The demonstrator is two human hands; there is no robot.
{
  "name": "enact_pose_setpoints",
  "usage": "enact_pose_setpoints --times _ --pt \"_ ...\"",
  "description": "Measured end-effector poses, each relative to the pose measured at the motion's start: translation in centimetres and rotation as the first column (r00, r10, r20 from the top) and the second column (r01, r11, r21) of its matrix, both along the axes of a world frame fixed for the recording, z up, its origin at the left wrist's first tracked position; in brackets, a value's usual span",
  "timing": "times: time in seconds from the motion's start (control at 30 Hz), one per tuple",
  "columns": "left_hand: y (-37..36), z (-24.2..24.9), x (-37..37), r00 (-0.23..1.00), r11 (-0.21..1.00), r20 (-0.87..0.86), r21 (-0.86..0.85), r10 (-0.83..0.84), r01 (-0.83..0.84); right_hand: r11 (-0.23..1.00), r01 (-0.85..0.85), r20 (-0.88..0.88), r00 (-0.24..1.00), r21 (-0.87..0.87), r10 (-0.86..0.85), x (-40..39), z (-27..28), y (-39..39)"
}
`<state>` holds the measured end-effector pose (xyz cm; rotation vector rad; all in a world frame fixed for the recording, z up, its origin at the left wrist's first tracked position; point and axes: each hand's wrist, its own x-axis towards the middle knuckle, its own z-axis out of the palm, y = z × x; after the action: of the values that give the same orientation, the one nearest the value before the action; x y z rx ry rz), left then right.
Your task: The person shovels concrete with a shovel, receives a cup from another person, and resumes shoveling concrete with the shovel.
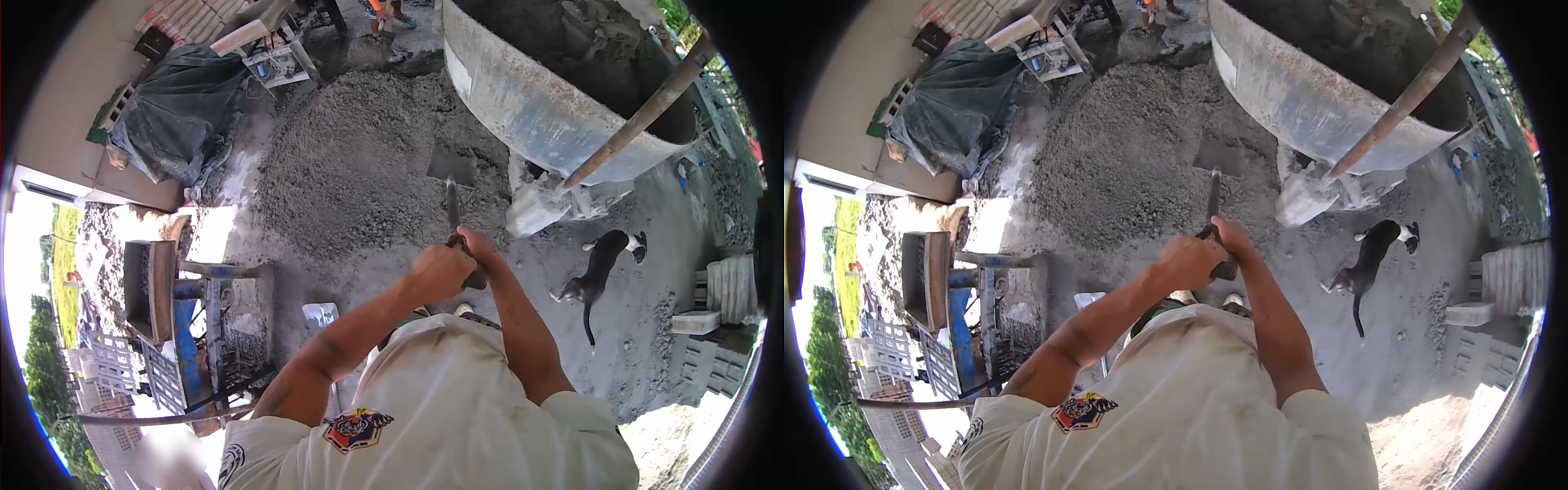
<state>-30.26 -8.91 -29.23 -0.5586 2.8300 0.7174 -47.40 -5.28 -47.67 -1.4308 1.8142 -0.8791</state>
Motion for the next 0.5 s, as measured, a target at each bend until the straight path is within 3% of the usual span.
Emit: enact_pose_setpoints --times 0.03,0.1,0.13,0.23,0.3,0.33,0.4,0.5 --pt "-2.8 -2.3 -0.9 0.999 1.0 -0.045 -0.027 0.004 -0.006 1.0 0.009 -0.006 1.0 0.002 -0.009 -0.4 1.3 -1.5" --pt "-6.9 -4.4 -2.3 0.998 0.998 0.008 -0.033 0.059 -0.058 0.942 0.244 0.239 0.924 0.232 -0.298 -1.2 6.7 -3.4" --pt "-7.5 -5.6 -2.9 0.998 0.998 0.0 -0.013 0.066 -0.066 0.939 0.239 0.224 0.929 0.248 -0.296 -0.8 8.5 -3.4" --pt "-7.6 -7.6 -3.7 0.997 0.995 0.028 -0.075 0.066 -0.064 0.953 0.216 0.048 0.972 0.211 -0.231 1.4 10.1 -2.2" --pt "-8.2 -7.7 -3.2 0.986 0.993 -0.131 -0.03 0.107 -0.112 0.895 0.446 0.004 0.895 -0.004 -0.446 3.2 8.9 -2.0" --pt "-8.8 -7.8 -3.1 0.985 0.993 -0.131 -0.027 0.111 -0.115 0.874 0.437 -0.087 0.882 -0.214 -0.462 4.2 10.2 -2.8" --pt "-9.8 -7.4 -2.6 0.966 0.988 -0.222 -0.039 0.135 -0.147 0.863 0.468 0.006 0.88 -0.189 -0.475 4.6 11.0 -5.2" --pt "-13.9 -4.3 -2.7 0.973 0.993 -0.199 -0.002 0.115 -0.118 0.85 0.497 0.148 0.867 -0.175 -0.476 4.0 12.1 -8.8"
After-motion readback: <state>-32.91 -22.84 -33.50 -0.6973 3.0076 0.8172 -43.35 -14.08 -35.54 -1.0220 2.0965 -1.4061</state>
